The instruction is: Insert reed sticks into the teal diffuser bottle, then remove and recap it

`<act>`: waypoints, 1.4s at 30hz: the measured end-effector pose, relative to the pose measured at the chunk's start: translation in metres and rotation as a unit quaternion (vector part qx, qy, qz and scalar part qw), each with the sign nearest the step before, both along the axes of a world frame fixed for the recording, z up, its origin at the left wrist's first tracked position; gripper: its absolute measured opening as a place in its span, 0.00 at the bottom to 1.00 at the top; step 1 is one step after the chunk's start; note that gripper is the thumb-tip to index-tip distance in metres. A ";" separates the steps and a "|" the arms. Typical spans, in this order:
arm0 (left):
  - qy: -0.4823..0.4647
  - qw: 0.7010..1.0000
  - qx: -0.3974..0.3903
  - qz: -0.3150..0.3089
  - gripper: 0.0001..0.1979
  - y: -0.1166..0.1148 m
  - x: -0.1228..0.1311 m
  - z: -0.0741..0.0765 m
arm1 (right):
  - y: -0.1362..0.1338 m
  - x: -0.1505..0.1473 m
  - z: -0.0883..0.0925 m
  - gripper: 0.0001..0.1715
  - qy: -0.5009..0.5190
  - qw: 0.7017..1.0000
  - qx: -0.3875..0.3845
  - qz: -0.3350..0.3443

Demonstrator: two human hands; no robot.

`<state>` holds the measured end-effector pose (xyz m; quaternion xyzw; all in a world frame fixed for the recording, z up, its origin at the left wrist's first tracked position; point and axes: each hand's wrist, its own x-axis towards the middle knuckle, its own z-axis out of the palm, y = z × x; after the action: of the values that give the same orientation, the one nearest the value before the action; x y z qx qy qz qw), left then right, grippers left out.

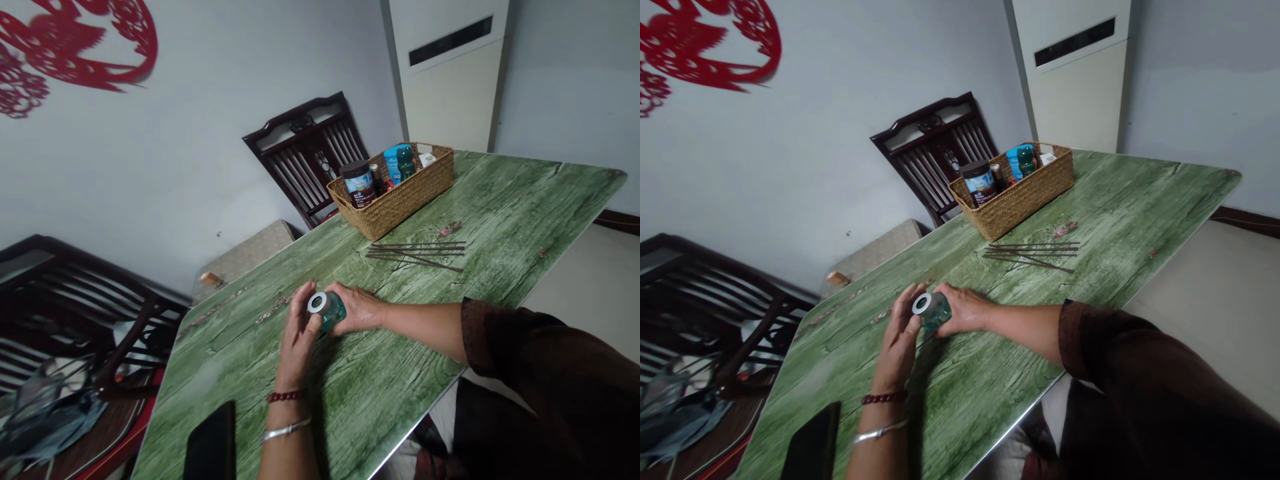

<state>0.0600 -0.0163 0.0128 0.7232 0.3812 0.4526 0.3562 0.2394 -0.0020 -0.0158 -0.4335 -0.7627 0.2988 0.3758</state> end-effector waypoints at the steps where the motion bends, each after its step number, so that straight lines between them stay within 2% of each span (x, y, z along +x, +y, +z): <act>1: 0.022 0.999 0.024 0.033 0.33 0.000 0.001 0.000 | 0.000 0.000 0.000 0.47 0.001 1.000 0.001 0.003; 3: 0.066 0.990 0.068 0.102 0.33 -0.001 0.002 0.002 | -0.001 0.000 0.000 0.46 0.003 1.000 0.001 0.006; 4: 0.078 0.987 0.076 0.115 0.31 -0.001 0.002 0.003 | -0.002 0.000 0.000 0.46 0.002 1.000 -0.002 0.003; 5: 0.079 0.989 0.068 0.105 0.29 -0.002 0.001 0.004 | -0.002 0.000 0.001 0.47 0.001 1.000 -0.005 0.000; 7: 0.054 0.998 0.027 0.034 0.26 -0.003 -0.001 0.007 | -0.002 0.000 0.001 0.48 0.002 1.000 -0.006 -0.003; 9: 0.034 0.999 0.008 -0.014 0.30 -0.003 -0.003 0.008 | -0.002 0.000 0.001 0.48 0.006 1.000 -0.004 0.002; 10: 0.040 0.999 0.023 -0.004 0.33 -0.003 -0.003 0.008 | -0.002 0.000 0.001 0.48 0.007 1.000 -0.003 0.007; 12: 0.080 0.991 0.077 0.069 0.37 -0.002 -0.002 0.007 | -0.002 0.000 0.001 0.48 0.004 1.000 -0.003 0.013; 14: 0.117 0.980 0.109 0.120 0.35 -0.002 -0.001 0.008 | -0.002 0.000 0.001 0.48 -0.005 1.000 -0.005 0.009; 15: 0.122 0.981 0.102 0.112 0.32 -0.003 -0.001 0.009 | -0.002 0.000 0.001 0.48 -0.009 1.000 -0.005 0.004; 17: 0.098 0.992 0.062 0.051 0.30 -0.005 -0.001 0.012 | -0.001 0.000 0.000 0.48 -0.008 1.000 -0.001 -0.003; 19: 0.071 0.996 0.046 0.012 0.33 -0.006 -0.001 0.013 | -0.001 0.000 -0.001 0.49 0.003 1.000 0.004 0.003; 20: 0.074 0.995 0.060 0.026 0.36 -0.005 -0.001 0.013 | -0.001 0.000 -0.002 0.49 0.008 1.000 0.005 0.008; 22: 0.115 0.982 0.109 0.099 0.38 -0.003 0.002 0.011 | 0.000 0.000 -0.003 0.48 0.011 1.000 0.001 0.011; 24: 0.160 0.964 0.142 0.160 0.35 -0.002 0.004 0.010 | 0.000 0.000 -0.003 0.48 0.004 1.000 0.000 0.005; 25: 0.169 0.960 0.145 0.169 0.32 -0.002 0.005 0.009 | 0.000 0.000 -0.003 0.47 0.001 1.000 0.001 0.001; 26: 0.169 0.963 0.141 0.157 0.29 -0.002 0.005 0.009 | 0.000 -0.001 -0.003 0.47 -0.001 1.000 0.003 -0.002; 28: 0.141 0.979 0.113 0.093 0.26 -0.004 0.003 0.011 | 0.000 -0.001 -0.002 0.46 -0.004 1.000 0.005 -0.004; 30: 0.108 0.991 0.080 0.030 0.28 -0.005 0.002 0.013 | 0.000 0.000 -0.001 0.47 -0.008 1.000 0.001 -0.005; 31: 0.099 0.992 0.071 0.018 0.30 -0.005 0.002 0.013 | 0.000 0.000 -0.001 0.47 -0.010 1.000 -0.002 -0.002; 32: 0.098 0.992 0.074 0.026 0.32 -0.005 0.002 0.013 | 0.000 0.000 -0.001 0.47 -0.009 1.000 -0.005 0.003; 34: 0.120 0.984 0.103 0.085 0.36 -0.003 0.004 0.011 | 0.000 0.001 -0.001 0.47 -0.005 1.000 -0.005 0.012; 37: 0.164 0.962 0.140 0.170 0.33 -0.001 0.009 0.008 | 0.001 0.000 -0.002 0.46 -0.011 1.000 0.004 0.005; 39: 0.173 0.959 0.142 0.174 0.29 -0.002 0.010 0.008 | 0.001 -0.001 -0.003 0.46 -0.018 1.000 0.006 -0.002; 42: 0.156 0.969 0.135 0.135 0.26 -0.003 0.008 0.008 | 0.001 -0.001 -0.003 0.46 -0.015 1.000 -0.003 -0.002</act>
<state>0.0683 -0.0194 0.0212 0.7680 0.4619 0.4250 0.1271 0.2382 -0.0008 -0.0189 -0.4404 -0.7667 0.2934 0.3637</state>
